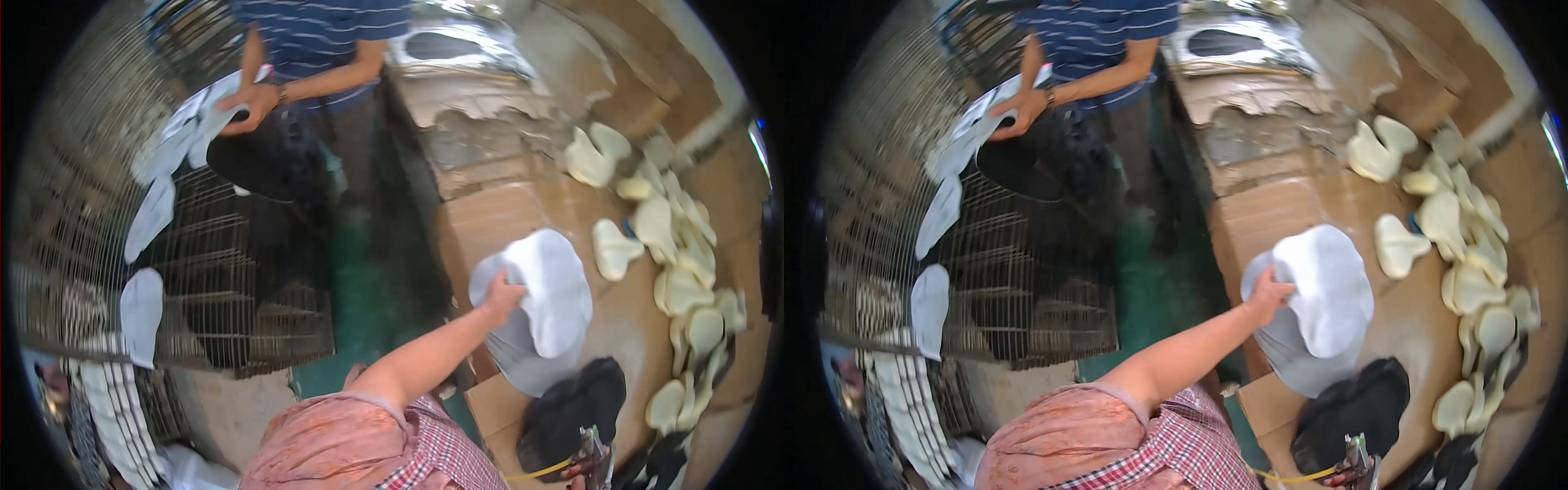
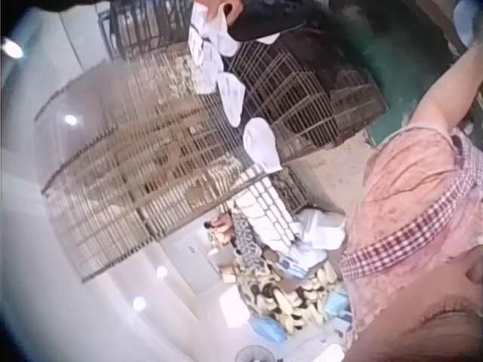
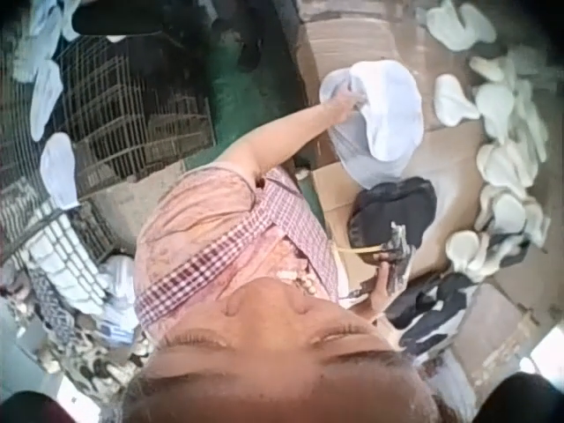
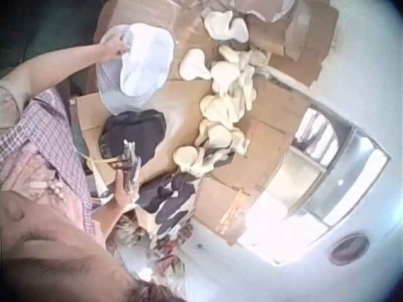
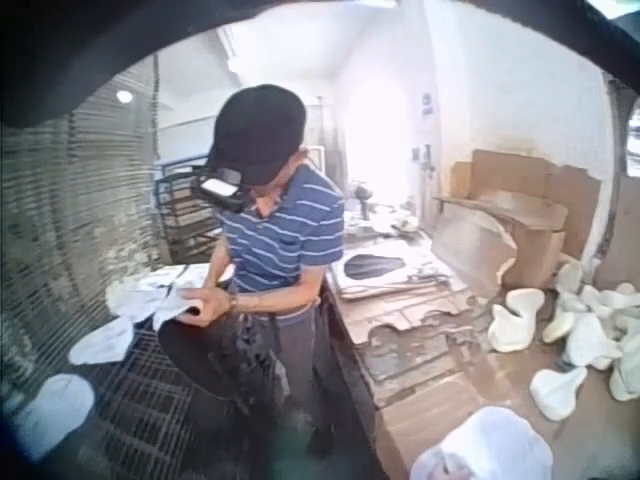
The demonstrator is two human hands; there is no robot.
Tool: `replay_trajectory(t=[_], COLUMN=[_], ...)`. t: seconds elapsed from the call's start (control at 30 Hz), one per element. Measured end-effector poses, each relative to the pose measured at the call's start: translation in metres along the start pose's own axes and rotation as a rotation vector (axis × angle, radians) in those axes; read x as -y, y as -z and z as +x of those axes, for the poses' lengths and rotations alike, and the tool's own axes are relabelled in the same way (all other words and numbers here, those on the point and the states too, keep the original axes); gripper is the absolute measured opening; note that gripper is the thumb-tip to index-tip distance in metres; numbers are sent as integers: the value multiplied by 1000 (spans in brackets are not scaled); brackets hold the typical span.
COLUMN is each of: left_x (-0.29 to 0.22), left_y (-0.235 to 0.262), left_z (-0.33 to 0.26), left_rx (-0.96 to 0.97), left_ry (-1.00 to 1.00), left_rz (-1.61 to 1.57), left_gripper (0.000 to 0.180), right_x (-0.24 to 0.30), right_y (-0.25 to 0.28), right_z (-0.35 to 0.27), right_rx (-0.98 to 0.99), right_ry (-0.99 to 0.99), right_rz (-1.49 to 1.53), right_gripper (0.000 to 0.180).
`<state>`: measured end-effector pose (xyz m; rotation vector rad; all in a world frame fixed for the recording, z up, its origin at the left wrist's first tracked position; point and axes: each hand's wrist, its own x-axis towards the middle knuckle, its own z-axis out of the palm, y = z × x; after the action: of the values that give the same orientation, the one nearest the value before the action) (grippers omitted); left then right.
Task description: Applying adhesive to bicycle seat covers using a spray gun and handing them to a coworker in a manufacturing facility.
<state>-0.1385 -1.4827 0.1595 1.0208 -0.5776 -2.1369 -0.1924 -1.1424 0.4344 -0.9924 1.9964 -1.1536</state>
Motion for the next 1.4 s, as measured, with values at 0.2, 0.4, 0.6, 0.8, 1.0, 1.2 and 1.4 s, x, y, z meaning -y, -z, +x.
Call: replay_trajectory(t=[0.2, 0.4, 0.6, 0.8, 1.0, 1.2, 1.4], left_x=[-109, -185, -247, -284, -326, -349, -351], left_y=[-16, 22, 97, 145, 238, 245, 239], left_z=[-87, -130, -180, -183, -176, -143, -138], left_rx=[244, 158, -57, -124, -82, -201, -89], left_ry=[-137, -326, -669, -800, -725, -839, -849], left_rz=[-393, -506, -393, -422, -398, -202, -391], left_gripper=[47, 40, 44, 52, 39, 39, 27], right_x=[-27, -18, -16, -21, -16, -7, 8], right_y=[18, 1, 14, 11, 12, 17, 2], right_z=[5, 17, 14, 8, 4, -26, -36], right_rx=[60, 49, 128, 89, -56, 120, -217], right_ry=[-130, -30, 6, 27, -78, -100, -99], right_rz=[-5, 70, 34, 42, 136, 252, 266], right_gripper=[35, 31, 29, 35, 58, 58, 53])
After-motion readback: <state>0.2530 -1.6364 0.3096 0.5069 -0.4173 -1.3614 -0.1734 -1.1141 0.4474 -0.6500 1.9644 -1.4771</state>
